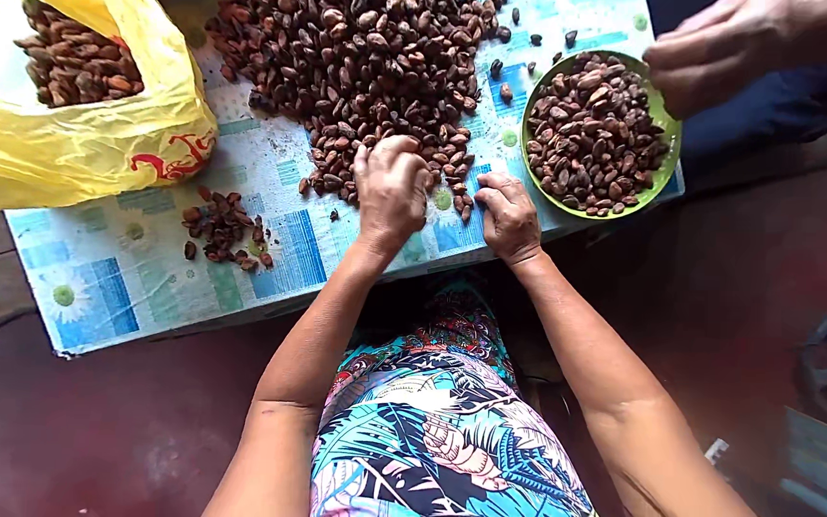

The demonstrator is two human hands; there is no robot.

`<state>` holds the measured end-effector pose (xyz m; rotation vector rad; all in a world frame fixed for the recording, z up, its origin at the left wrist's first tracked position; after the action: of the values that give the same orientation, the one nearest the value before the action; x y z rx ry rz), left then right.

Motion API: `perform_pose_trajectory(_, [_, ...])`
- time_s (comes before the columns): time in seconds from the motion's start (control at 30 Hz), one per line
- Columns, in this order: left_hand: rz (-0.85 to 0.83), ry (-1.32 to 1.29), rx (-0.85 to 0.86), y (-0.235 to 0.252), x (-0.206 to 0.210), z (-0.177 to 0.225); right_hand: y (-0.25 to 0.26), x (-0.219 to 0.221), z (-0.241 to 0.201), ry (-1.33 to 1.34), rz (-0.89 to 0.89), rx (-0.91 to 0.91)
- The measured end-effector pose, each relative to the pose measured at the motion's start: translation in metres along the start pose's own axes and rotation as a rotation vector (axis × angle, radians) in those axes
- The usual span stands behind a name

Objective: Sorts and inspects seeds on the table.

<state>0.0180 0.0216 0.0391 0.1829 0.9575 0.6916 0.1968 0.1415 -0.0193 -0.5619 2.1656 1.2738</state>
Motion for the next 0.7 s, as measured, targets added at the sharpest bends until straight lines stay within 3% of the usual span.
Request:
perform_pose_trajectory(0.07, [0.038,-0.208,-0.211,0.003,-0.032,-0.012,-0.001,0.0,0.0,0.0,0.001,0.0])
perform_pose_trajectory(0.17, [0.129,-0.723,-0.538,-0.006,-0.071,-0.029,-0.001,0.001,0.002,0.001,0.003,-0.003])
perform_pose_trajectory(0.27, [0.112,-1.256,-0.74,-0.024,-0.084,-0.043,0.0,0.0,0.002,0.002,-0.004,-0.002])
perform_pose_trajectory(0.33, [0.074,-1.367,-0.853,-0.033,-0.083,-0.048,0.0,-0.001,0.002,-0.002,-0.012,-0.001])
perform_pose_trajectory(0.47, [0.004,-1.29,-0.978,-0.035,-0.077,-0.045,0.0,-0.001,0.001,-0.005,-0.017,-0.007])
perform_pose_trajectory(0.53, [0.017,-1.127,-0.977,-0.032,-0.07,-0.039,0.0,-0.001,0.002,-0.006,-0.015,-0.012])
perform_pose_trajectory(0.6, [-0.008,-0.716,-0.773,-0.032,-0.058,-0.035,0.0,-0.001,0.003,-0.008,-0.009,-0.018])
perform_pose_trajectory(0.7, [-0.196,-0.043,-0.336,-0.036,-0.038,-0.021,0.0,-0.001,0.003,-0.013,-0.006,-0.022])
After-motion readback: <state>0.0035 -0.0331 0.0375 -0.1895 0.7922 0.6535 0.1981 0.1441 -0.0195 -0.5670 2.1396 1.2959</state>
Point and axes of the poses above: each hand's wrist, its own y-axis towards the middle knuckle, its own x-axis out of the palm, z = x × y, the point moved 1 cm from there along y, towards the middle knuckle, and after that the axes turned 8 degrees about z, right-handed, at the moved point
